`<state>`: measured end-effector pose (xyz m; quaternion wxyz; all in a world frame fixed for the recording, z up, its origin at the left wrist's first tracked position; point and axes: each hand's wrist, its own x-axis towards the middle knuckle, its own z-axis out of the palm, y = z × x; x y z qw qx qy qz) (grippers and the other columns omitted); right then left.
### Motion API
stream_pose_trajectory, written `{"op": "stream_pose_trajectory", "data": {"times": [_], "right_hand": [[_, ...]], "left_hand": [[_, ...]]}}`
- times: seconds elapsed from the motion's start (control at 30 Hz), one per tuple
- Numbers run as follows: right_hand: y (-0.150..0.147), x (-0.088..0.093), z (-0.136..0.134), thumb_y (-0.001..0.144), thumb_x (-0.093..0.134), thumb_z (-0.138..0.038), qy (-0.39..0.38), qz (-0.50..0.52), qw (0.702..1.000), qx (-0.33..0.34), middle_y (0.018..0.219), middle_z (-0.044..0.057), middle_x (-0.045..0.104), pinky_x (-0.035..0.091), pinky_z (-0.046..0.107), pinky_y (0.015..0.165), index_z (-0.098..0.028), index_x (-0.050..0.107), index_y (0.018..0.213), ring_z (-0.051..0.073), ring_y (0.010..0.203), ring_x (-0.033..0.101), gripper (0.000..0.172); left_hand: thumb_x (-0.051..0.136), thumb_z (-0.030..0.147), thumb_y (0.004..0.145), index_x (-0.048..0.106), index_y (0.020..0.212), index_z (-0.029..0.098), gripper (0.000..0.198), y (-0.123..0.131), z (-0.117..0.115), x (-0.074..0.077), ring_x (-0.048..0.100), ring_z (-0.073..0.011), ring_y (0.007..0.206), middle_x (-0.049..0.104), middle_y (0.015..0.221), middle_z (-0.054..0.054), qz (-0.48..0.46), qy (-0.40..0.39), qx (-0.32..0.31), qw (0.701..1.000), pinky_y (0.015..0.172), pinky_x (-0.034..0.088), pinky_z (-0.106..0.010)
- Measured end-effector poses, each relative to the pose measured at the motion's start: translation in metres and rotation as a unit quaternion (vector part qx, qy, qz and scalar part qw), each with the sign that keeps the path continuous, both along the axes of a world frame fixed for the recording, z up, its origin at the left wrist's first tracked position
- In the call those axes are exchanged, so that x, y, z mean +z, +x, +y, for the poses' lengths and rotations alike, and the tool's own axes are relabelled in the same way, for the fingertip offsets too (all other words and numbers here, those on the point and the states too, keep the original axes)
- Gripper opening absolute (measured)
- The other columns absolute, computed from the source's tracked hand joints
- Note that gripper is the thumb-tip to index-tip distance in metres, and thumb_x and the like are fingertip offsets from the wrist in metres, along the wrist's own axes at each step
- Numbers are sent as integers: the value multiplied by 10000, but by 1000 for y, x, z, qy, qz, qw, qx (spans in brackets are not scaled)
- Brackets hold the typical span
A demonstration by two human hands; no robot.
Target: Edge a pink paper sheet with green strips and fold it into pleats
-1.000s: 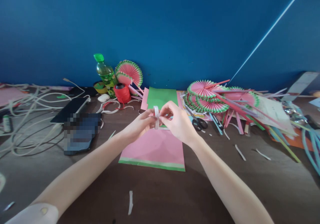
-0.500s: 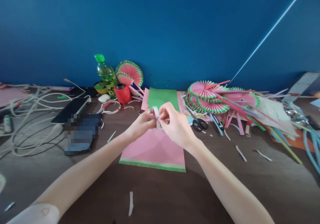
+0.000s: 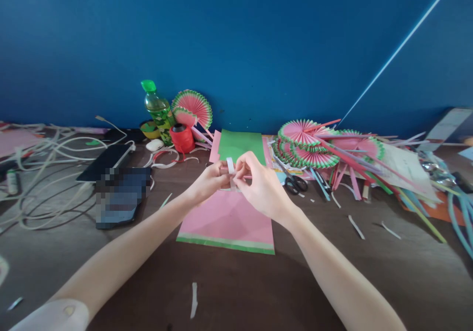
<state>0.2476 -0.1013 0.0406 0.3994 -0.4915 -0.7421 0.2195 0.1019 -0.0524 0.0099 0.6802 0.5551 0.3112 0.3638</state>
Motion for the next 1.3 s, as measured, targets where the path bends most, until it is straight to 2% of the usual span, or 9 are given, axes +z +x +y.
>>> {"op": "stream_pose_trajectory", "data": {"times": [0.17,0.33,0.57,0.7,0.8,1.07,1.17,1.3], "right_hand": [[-2,3,-2,740,514,-122,-5,16,1000,22,734,-29,553,495,313,745,-230,412,847,127,728,596,183],[0,4,-2,742,526,-121,0,34,999,16,718,-33,558,503,303,744,-229,413,834,129,742,614,181],[0,5,-2,751,537,-142,-7,32,999,8,716,-32,556,503,276,711,-226,413,820,127,742,616,165],[-3,6,-4,760,527,-145,3,24,1000,5,729,-19,551,496,291,723,-222,410,809,145,788,612,149],[-4,7,-6,760,517,-136,3,20,1000,10,763,-6,564,492,310,732,-222,406,800,152,798,608,146],[-4,12,-10,757,538,-154,-3,41,999,21,761,-16,556,486,306,736,-218,430,772,149,801,605,126],[-2,13,-7,756,555,-174,-9,79,997,9,776,-5,556,498,303,713,-214,439,782,158,828,603,126],[2,13,-2,741,585,-186,-10,136,991,17,754,-12,535,492,304,702,-208,442,811,152,790,602,161]], "left_hand": [[631,192,675,482,797,144,198,-4,1,8,575,-86,583,587,637,24,2,-16,4,1000,614,442,-223],[639,126,620,484,815,143,249,-6,1,12,591,-106,655,636,724,-7,-30,-7,-23,999,644,431,-234],[628,152,642,499,883,134,274,-6,2,9,595,-144,750,651,817,-44,-19,34,-39,998,678,409,-261],[604,164,664,456,1000,140,367,-6,0,10,571,-122,697,633,784,-21,-17,31,-24,999,614,377,-233],[588,156,667,450,1014,138,374,-7,0,11,543,-96,622,610,731,3,-7,31,-27,999,566,362,-213],[558,158,666,469,965,152,312,-11,12,1,613,-133,722,650,878,-47,-28,8,-22,999,673,451,-265],[579,222,707,491,942,142,263,-11,10,1,615,-136,732,645,877,-64,-53,-21,-53,997,724,452,-289],[599,240,717,517,948,128,270,-13,6,5,578,-126,723,632,867,-73,-50,-42,-143,988,727,426,-285]]}}
